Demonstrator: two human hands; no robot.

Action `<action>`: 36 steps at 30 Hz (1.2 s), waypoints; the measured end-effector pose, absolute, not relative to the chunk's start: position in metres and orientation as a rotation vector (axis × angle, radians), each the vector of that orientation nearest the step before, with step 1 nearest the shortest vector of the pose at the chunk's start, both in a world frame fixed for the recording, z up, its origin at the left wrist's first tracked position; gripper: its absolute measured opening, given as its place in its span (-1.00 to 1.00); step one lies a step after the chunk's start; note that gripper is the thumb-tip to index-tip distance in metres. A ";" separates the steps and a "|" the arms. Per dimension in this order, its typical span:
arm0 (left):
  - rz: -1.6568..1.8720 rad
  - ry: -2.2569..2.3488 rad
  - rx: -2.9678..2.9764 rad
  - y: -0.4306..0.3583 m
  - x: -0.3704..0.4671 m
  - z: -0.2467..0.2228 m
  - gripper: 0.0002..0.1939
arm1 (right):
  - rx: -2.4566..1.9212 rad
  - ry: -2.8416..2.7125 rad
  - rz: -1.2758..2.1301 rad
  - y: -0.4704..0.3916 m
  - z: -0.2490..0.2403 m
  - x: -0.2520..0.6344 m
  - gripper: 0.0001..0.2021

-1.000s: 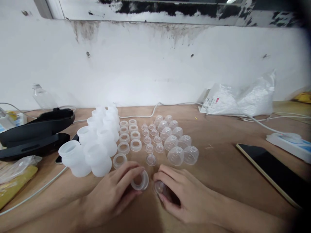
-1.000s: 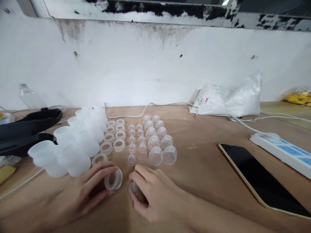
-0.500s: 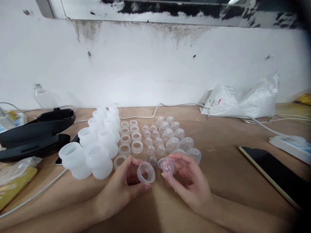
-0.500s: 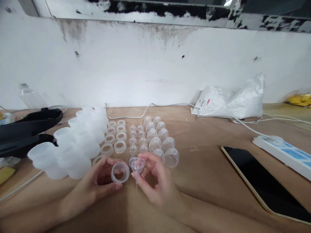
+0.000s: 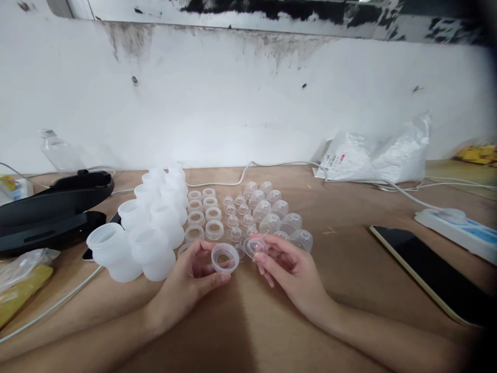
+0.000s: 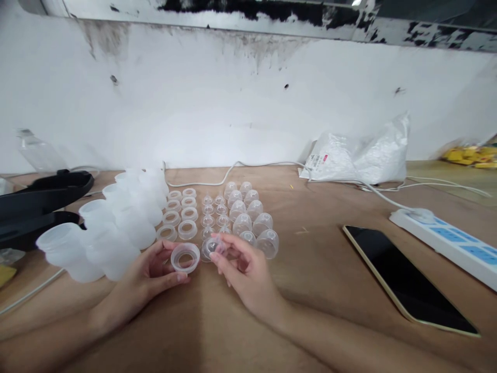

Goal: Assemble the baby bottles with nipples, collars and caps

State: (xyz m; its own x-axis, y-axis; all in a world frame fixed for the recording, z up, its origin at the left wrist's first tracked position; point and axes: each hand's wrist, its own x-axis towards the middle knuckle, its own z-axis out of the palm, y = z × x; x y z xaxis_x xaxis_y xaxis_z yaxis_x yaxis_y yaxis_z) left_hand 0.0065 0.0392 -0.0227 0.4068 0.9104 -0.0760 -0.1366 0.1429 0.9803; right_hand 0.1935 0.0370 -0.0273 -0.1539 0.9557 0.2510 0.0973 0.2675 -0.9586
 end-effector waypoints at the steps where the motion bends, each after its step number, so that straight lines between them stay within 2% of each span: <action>1: 0.903 0.843 1.187 0.039 0.006 -0.023 -0.73 | -1.028 -1.533 1.033 0.037 -0.028 0.194 -0.74; 5: 0.901 0.826 1.202 0.038 0.007 -0.022 -0.73 | -1.044 -1.700 0.753 0.039 -0.031 0.197 -0.72; 14: 0.894 0.764 1.206 0.039 0.009 -0.025 -0.74 | -0.715 -2.304 -0.304 0.048 -0.023 0.202 -0.77; 24: 0.920 0.709 1.227 0.037 0.009 -0.029 -0.72 | -0.378 -2.409 -0.472 0.045 -0.013 0.197 -0.76; 26: 0.931 0.688 1.235 0.037 0.009 -0.029 -0.72 | -0.352 -2.403 -0.421 0.042 -0.014 0.198 -0.76; 29: 0.941 0.687 1.241 0.035 0.009 -0.027 -0.72 | -0.457 -2.348 -0.167 0.035 -0.022 0.199 -0.70; 32: 0.966 0.697 1.310 0.031 0.007 -0.024 -0.74 | -0.684 -2.106 0.252 0.025 -0.029 0.195 -0.65; 36: 1.023 0.726 1.563 0.026 0.005 -0.022 -0.77 | -0.927 -1.782 0.932 0.018 -0.031 0.182 -0.72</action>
